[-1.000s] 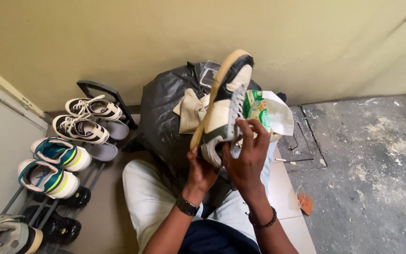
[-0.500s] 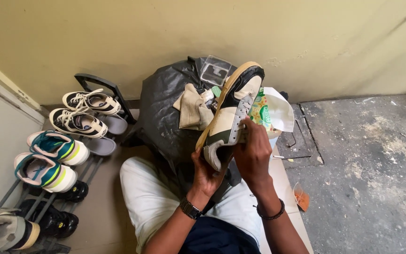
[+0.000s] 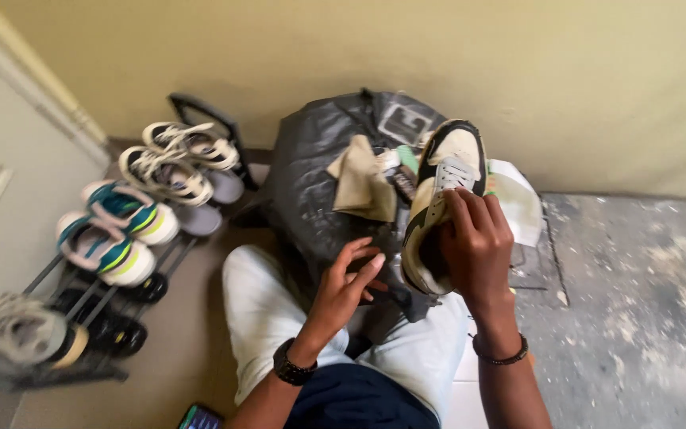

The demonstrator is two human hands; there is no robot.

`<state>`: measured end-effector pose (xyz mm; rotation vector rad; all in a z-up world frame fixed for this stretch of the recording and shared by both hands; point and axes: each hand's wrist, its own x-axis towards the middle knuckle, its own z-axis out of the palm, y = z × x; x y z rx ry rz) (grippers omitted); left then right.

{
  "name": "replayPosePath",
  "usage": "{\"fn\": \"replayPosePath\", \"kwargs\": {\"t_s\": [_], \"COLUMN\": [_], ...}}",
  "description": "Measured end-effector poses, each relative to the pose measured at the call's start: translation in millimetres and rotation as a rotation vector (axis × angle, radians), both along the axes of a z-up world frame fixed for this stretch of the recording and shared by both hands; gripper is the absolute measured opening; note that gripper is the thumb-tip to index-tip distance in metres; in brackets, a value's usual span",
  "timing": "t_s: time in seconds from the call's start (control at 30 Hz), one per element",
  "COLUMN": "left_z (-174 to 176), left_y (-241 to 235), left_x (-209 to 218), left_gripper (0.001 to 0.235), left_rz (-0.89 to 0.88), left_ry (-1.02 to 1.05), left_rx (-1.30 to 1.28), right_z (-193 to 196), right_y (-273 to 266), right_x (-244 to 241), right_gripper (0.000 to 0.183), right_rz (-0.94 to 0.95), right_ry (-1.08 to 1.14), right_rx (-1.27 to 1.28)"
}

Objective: The person sits on the floor and cleans a single sneaker using a brush and a cloth. They scrub the upper, sides, and sole of the shoe, then wipe it down with the cloth.

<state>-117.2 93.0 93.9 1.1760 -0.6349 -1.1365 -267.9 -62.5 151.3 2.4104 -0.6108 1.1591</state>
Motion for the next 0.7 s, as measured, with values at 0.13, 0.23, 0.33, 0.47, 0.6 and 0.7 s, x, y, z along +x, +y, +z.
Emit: {"fn": "replayPosePath", "kwargs": {"t_s": [0.13,0.23,0.33,0.47,0.6,0.7], "left_z": [31,44,45,4,-38,-42], "left_y": [18,29,44,77,123,162], "left_x": [18,31,47,71,106,127], "left_gripper": [0.075,0.081,0.063,0.054,0.047,0.058], "left_rz": [0.005,0.042,0.117,0.363,0.614,0.739], "left_ry": [-0.198,-0.305,-0.394,-0.446,-0.491,-0.242], "left_rx": [-0.038,0.036,0.119,0.279,0.42,0.483], "right_z": [-11,-6,-8,-31,-36,-57], "right_y": [8,34,57,79,113,147], "right_x": [38,72,107,157,199,212], "right_gripper": [0.027,0.028,0.027,0.028,0.043,0.039], "right_rz": [0.133,0.319,0.493,0.647,0.897,0.862], "right_ry": [0.099,0.121,0.111,0.083,0.168,0.108], "right_rx": [-0.04,0.019,0.121,0.309,0.856,0.93]}}
